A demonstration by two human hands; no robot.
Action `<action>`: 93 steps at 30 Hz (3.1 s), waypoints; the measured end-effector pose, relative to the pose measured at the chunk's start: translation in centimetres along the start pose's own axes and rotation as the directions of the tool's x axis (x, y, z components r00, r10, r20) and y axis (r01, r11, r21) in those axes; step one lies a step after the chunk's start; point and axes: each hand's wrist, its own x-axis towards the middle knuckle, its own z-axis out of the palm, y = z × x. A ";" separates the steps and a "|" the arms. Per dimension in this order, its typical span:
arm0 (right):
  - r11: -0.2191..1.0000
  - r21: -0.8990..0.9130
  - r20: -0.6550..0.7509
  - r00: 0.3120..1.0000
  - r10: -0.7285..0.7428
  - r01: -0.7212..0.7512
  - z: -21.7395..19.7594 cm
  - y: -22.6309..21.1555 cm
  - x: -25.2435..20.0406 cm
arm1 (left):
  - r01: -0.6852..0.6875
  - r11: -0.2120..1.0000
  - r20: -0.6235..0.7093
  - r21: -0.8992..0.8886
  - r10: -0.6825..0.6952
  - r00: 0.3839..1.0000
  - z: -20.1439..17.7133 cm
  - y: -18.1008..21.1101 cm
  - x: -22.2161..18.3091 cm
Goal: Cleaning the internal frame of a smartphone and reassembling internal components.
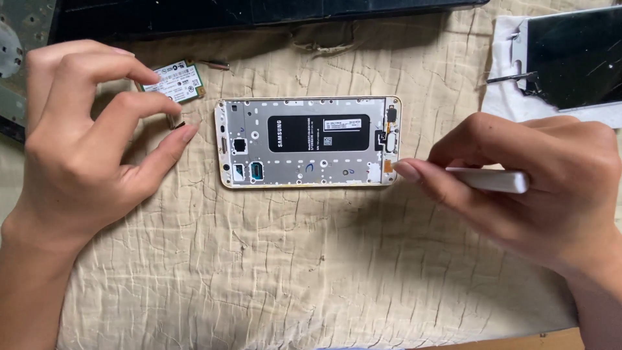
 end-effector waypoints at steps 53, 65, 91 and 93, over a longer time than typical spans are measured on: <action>0.998 0.013 -0.048 0.997 -0.059 0.060 1.6 -0.4 -0.1 | 0.017 0.998 0.026 -0.068 -0.015 1.000 0.5 -0.7 -0.2; 0.990 -0.126 -0.044 0.996 -0.077 0.071 2.5 -1.6 -1.6 | -0.001 0.999 0.024 -0.042 0.002 1.000 0.0 -0.1 0.7; 0.989 -0.045 0.007 0.990 -0.142 0.143 2.7 -1.1 -1.6 | -0.207 0.970 0.170 -0.126 0.227 0.959 0.5 3.6 2.2; 0.977 -0.053 0.025 0.978 -0.206 0.207 2.5 -1.1 -1.4 | -0.200 0.971 0.170 -0.128 0.221 0.960 0.4 3.6 2.3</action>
